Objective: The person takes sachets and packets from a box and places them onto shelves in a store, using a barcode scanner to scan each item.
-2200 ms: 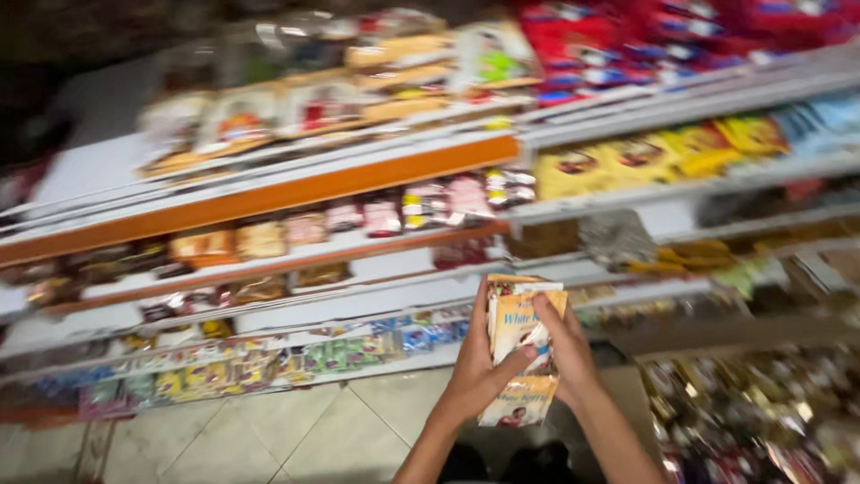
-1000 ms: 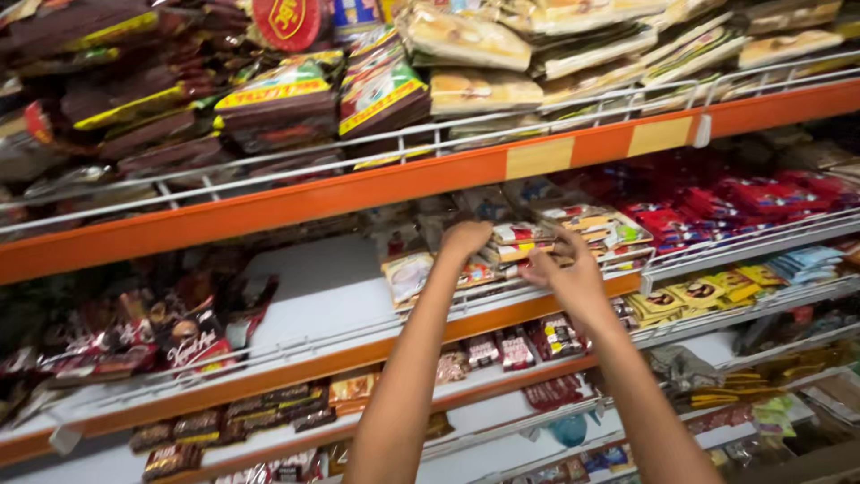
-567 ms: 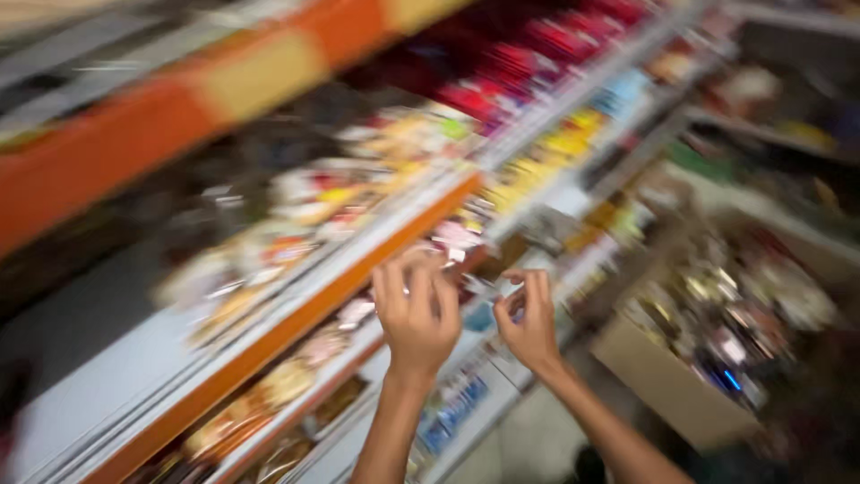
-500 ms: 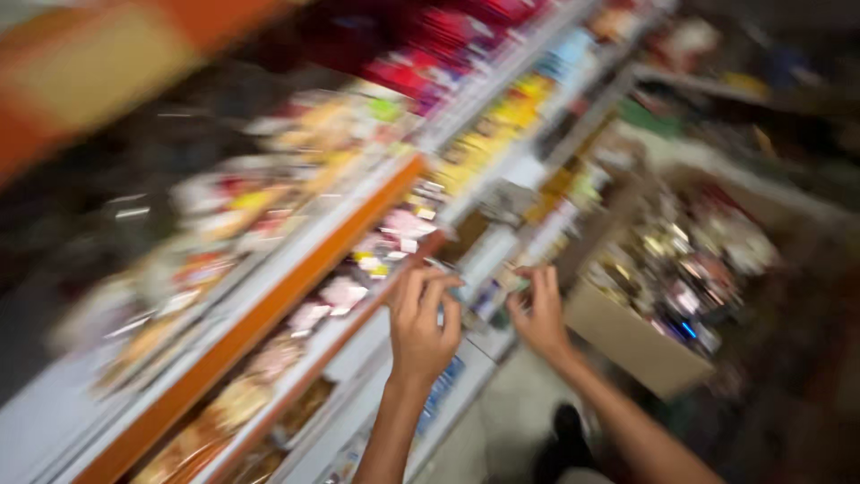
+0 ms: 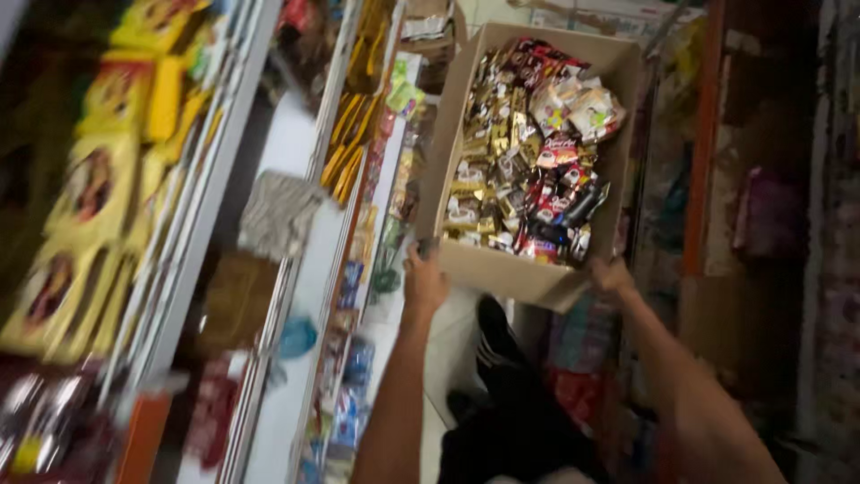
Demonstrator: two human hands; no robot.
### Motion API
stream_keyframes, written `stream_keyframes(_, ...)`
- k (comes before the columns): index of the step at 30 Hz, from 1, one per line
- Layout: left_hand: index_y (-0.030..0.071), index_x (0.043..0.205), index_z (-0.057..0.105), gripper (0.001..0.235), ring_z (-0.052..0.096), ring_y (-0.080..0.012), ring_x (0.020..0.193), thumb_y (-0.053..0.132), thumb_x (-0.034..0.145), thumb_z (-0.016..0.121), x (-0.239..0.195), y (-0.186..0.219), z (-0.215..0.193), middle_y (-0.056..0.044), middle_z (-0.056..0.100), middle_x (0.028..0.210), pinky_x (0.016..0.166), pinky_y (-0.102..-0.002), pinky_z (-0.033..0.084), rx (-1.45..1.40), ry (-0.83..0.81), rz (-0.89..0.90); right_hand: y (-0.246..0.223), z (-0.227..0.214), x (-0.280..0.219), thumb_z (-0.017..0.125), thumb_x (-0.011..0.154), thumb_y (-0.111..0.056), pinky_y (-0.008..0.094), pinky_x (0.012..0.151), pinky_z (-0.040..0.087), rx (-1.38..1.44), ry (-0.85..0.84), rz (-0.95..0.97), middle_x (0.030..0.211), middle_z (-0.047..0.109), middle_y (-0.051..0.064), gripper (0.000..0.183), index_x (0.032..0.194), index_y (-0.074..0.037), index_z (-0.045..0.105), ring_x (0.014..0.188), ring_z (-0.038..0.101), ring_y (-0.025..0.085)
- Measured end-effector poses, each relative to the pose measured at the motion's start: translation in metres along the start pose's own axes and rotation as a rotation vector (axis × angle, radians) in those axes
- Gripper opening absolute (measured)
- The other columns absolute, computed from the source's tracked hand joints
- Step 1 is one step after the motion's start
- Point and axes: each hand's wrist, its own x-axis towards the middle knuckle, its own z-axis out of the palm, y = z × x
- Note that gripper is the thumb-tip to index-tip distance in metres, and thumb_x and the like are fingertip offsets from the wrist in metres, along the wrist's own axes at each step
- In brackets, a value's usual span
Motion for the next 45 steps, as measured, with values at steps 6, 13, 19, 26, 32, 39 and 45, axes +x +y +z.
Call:
stream_keyframes(6, 0.019, 0.136, 0.062, 0.060, 0.038, -0.0452, 0.137, 0.020, 0.079, 0.080, 0.066, 0.000, 0.058, -0.015, 0.023, 0.163, 0.111, -0.056, 0.038, 0.143, -0.253, 0.014, 0.055, 0.061, 0.024, 0.061, 0.091, -0.041, 0.052, 0.097, 0.053, 0.161, 0.324, -0.232, 0.125, 0.065, 0.034, 0.073, 0.147, 0.004, 0.052, 0.118, 0.064, 0.048)
stream_keyframes(13, 0.014, 0.120, 0.074, 0.028, 0.049, -0.0442, 0.133, 0.018, 0.094, 0.064, 0.089, -0.047, 0.105, -0.013, 0.060, 0.131, 0.116, -0.059, 0.037, 0.414, -0.033, 0.344, 0.045, 0.057, 0.023, 0.066, 0.092, -0.036, 0.054, 0.095, 0.053, -0.005, 0.348, -0.084, 0.121, 0.066, 0.033, 0.061, 0.137, 0.004, 0.057, 0.113, 0.064, 0.050)
stream_keyframes(19, 0.009, 0.105, 0.077, 0.024, 0.056, -0.0393, 0.119, 0.023, 0.088, 0.069, 0.100, -0.047, 0.104, -0.021, 0.068, 0.109, 0.101, -0.047, 0.047, 0.297, -0.016, 0.257, 0.046, 0.066, 0.020, 0.069, 0.086, -0.029, 0.055, 0.084, 0.056, 0.045, 0.390, -0.179, 0.103, 0.070, 0.031, 0.064, 0.139, 0.001, 0.053, 0.095, 0.069, 0.050)
stream_keyframes(26, 0.009, 0.098, 0.078, 0.018, 0.060, -0.0357, 0.111, 0.017, 0.087, 0.066, 0.071, -0.056, 0.094, -0.015, 0.073, 0.103, 0.094, -0.046, 0.049, 0.362, -0.078, 0.405, 0.037, 0.055, -0.005, 0.064, 0.088, -0.018, 0.056, 0.077, 0.056, 0.067, 0.356, -0.176, 0.095, 0.069, 0.031, 0.057, 0.142, -0.001, 0.055, 0.086, 0.069, 0.050)
stream_keyframes(32, 0.009, 0.091, 0.078, 0.020, 0.061, -0.0372, 0.109, 0.008, 0.083, 0.060, -0.021, -0.082, 0.085, -0.016, 0.073, 0.096, 0.103, -0.049, 0.040, 0.519, -0.226, 0.421, 0.085, 0.067, -0.073, 0.065, 0.091, -0.018, 0.054, 0.073, 0.057, 0.066, 0.192, -0.055, 0.091, 0.070, 0.031, 0.030, 0.112, 0.003, 0.061, 0.087, 0.070, 0.048)
stream_keyframes(39, 0.007, 0.077, 0.078, 0.018, 0.063, -0.0385, 0.093, 0.020, 0.070, 0.069, -0.162, -0.094, 0.049, -0.015, 0.074, 0.091, 0.089, -0.050, 0.045, 0.258, -0.192, 0.352, 0.126, 0.095, -0.204, 0.078, 0.076, -0.024, 0.049, 0.082, 0.057, 0.092, -0.247, 0.244, 0.097, 0.071, 0.024, 0.044, 0.109, -0.002, 0.060, 0.094, 0.072, 0.040)
stream_keyframes(45, 0.010, 0.087, 0.073, 0.015, 0.069, -0.0360, 0.084, 0.019, 0.091, 0.062, -0.133, -0.012, 0.012, -0.016, 0.072, 0.089, 0.080, -0.053, 0.053, 0.290, -0.645, 0.078, 0.108, 0.050, -0.220, 0.070, 0.082, -0.027, 0.045, 0.093, 0.056, -0.172, -0.191, 0.110, 0.102, 0.071, 0.013, 0.024, 0.102, -0.014, 0.063, 0.106, 0.069, 0.032)
